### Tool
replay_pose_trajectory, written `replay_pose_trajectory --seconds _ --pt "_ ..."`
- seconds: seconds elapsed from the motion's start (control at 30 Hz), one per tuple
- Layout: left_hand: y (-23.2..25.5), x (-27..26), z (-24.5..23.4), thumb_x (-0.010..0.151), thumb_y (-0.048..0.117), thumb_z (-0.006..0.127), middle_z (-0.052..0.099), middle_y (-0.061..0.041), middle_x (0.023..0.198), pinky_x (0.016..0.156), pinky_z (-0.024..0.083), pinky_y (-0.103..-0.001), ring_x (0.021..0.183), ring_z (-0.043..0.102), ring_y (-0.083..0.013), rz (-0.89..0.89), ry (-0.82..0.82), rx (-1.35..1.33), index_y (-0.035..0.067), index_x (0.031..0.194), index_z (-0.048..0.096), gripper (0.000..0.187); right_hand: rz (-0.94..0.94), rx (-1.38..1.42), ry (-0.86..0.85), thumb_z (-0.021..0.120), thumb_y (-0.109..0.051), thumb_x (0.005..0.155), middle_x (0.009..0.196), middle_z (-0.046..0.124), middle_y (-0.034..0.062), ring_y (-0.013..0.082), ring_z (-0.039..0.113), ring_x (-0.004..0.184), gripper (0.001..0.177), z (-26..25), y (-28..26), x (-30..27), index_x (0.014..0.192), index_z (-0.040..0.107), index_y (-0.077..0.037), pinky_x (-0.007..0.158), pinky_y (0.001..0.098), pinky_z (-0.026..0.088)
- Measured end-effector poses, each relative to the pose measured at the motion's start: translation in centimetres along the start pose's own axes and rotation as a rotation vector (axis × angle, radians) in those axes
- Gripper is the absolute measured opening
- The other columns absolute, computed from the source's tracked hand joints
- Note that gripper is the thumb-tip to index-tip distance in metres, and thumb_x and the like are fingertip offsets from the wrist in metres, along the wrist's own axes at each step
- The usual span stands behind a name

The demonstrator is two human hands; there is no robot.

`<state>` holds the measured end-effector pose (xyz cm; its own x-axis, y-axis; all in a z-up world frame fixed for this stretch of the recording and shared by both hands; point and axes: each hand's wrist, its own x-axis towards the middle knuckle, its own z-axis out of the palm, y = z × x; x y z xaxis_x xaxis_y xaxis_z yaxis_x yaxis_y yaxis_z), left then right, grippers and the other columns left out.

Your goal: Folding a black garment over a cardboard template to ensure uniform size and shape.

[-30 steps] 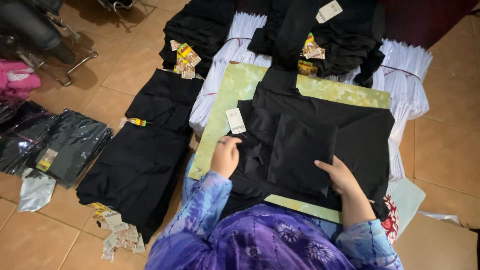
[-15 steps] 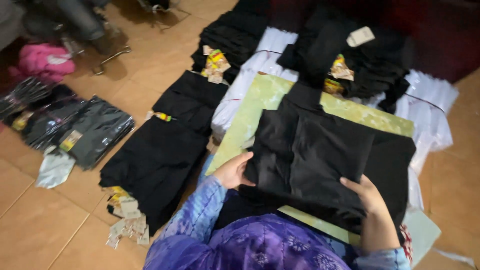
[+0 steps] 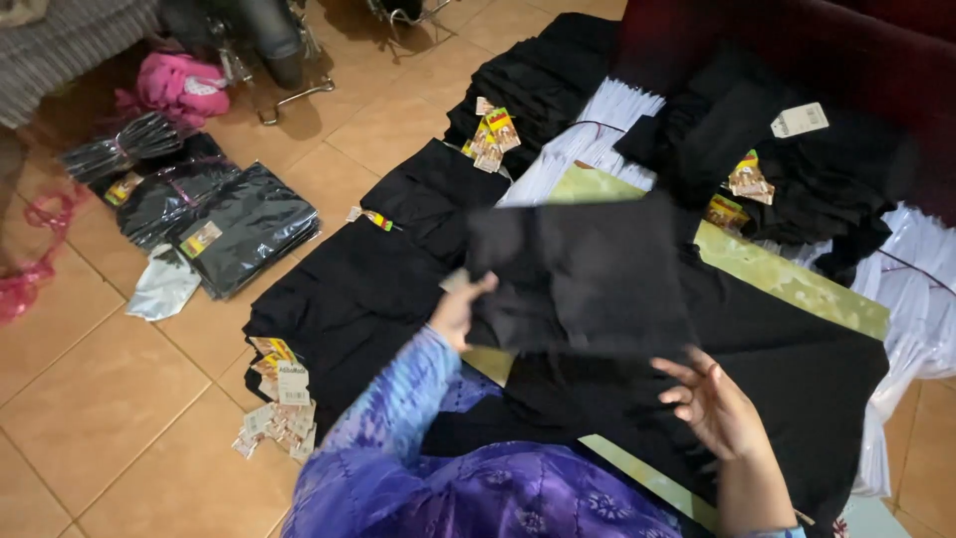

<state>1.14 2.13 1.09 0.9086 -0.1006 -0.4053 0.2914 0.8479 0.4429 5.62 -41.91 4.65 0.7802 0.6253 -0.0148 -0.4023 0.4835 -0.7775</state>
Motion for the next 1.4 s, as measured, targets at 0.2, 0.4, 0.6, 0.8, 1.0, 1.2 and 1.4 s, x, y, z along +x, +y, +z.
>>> replay_pose_trajectory --seconds 0.2,0.4,0.6,0.8,1.0,1.2,1.4 --pt "9.7 4.2 -1.6 0.091 0.025 0.074 0.07 -0.021 0.115 0.091 0.057 -0.042 0.097 0.07 -0.0313 0.347 0.053 -0.168 -0.005 0.111 0.064 0.037 0.03 -0.028 -0.06 0.045 -0.036 0.112 0.138 0.052 0.0367 0.0296 0.071 0.095 0.063 -0.8 0.3 -1.4 0.158 0.028 0.003 0.068 0.027 0.064" --pt "14.8 13.3 -9.5 0.094 0.019 0.069 0.068 -0.019 0.113 0.087 0.059 -0.036 0.099 0.07 -0.0261 0.796 0.15 -0.17 -0.002 0.113 0.055 0.031 0.024 0.003 0.006 0.047 -0.036 0.11 0.138 0.053 0.0348 0.03 0.071 0.094 0.063 -2.5 0.7 -3.0 0.158 0.029 0.001 0.067 0.0274 0.064" --pt "14.3 17.6 -15.4 0.1 0.016 0.064 0.067 -0.017 0.103 0.074 0.061 -0.031 0.085 0.07 -0.0228 0.905 0.346 -0.175 -0.007 0.122 0.053 0.034 0.049 0.016 0.045 0.048 -0.036 0.108 0.137 0.054 0.0351 0.0312 0.072 0.092 0.063 -3.0 -0.1 -3.7 0.157 0.03 0.0 0.065 0.029 0.064" --pt "14.7 18.6 -17.1 0.087 0.04 0.073 0.063 -0.023 0.128 0.087 0.059 -0.028 0.104 0.069 -0.0246 0.751 0.922 0.248 -0.012 0.136 0.046 0.076 0.06 0.003 0.028 0.046 -0.037 0.109 0.136 0.055 0.0349 0.0316 0.073 0.092 0.063 -2.9 -0.3 -3.2 0.157 0.03 0.0 0.067 0.03 0.064" --pt "15.1 11.7 -11.5 0.089 0.013 0.063 0.066 -0.003 0.098 0.078 0.053 -0.028 0.085 0.062 -0.0165 0.572 0.48 -0.21 0.009 0.102 0.063 0.013 0.144 -0.006 0.003 0.044 -0.039 0.108 0.136 0.056 0.0352 0.0332 0.073 0.093 0.064 -2.6 -0.3 -3.3 0.155 0.031 0.003 0.067 0.0316 0.064" --pt "12.2 -1.6 -3.2 0.093 0.025 0.054 0.038 -0.016 0.162 0.119 0.028 -0.029 0.15 0.036 -0.0252 0.584 0.476 1.072 -0.006 0.151 0.036 0.068 0.204 -0.138 0.027 0.045 -0.037 0.105 0.131 0.062 0.0352 0.033 0.074 0.086 0.064 -1.7 -0.6 -3.6 0.151 0.038 0.006 0.063 0.0317 0.063" --pt "13.5 -5.4 -14.2 0.092 0.059 0.047 0.016 -0.023 0.168 0.109 0.005 -0.079 0.152 0.007 -0.0494 0.406 1.416 1.94 0.023 0.159 0.036 0.077 0.175 -0.22 -0.014 0.048 -0.036 0.104 0.13 0.062 0.035 0.0362 0.074 0.091 0.066 1.1 -1.1 -3.2 0.151 0.036 0.009 0.065 0.0335 0.061"
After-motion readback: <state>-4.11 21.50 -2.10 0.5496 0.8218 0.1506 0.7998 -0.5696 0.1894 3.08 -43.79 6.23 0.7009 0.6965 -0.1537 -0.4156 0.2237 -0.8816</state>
